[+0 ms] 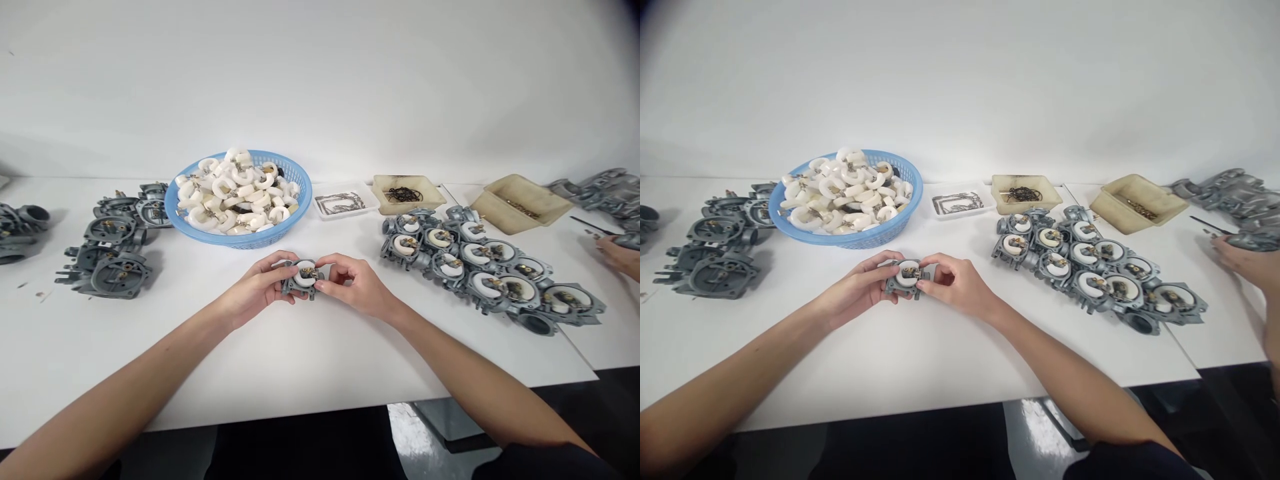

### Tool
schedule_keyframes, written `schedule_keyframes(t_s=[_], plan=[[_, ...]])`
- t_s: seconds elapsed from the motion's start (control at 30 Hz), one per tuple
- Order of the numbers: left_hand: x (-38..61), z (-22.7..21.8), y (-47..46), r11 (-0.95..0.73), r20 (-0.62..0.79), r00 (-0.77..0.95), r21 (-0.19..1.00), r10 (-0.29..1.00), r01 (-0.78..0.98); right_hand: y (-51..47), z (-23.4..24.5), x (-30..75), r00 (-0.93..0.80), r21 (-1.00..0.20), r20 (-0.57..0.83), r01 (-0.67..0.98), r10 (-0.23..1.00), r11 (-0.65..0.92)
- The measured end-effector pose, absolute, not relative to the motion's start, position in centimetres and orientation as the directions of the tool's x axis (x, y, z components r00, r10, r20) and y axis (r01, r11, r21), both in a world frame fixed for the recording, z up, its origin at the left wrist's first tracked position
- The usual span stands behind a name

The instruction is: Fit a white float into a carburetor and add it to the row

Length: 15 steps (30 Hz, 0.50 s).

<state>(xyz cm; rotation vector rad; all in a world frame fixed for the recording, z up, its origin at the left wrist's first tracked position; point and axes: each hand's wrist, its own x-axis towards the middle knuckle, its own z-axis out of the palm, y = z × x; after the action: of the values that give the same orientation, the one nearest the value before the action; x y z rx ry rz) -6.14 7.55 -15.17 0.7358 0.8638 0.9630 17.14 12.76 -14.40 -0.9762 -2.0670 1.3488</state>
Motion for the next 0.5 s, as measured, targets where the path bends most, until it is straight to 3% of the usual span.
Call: schedule_keyframes(t_s=[0.5], plan=[[-6.15, -14.9, 7.44, 0.396, -0.284, 0.317, 0.834, 0.905, -0.383, 12.9, -14.88, 17.23, -0.621, -0.918, 0.018, 0.301, 0.784, 0.26]])
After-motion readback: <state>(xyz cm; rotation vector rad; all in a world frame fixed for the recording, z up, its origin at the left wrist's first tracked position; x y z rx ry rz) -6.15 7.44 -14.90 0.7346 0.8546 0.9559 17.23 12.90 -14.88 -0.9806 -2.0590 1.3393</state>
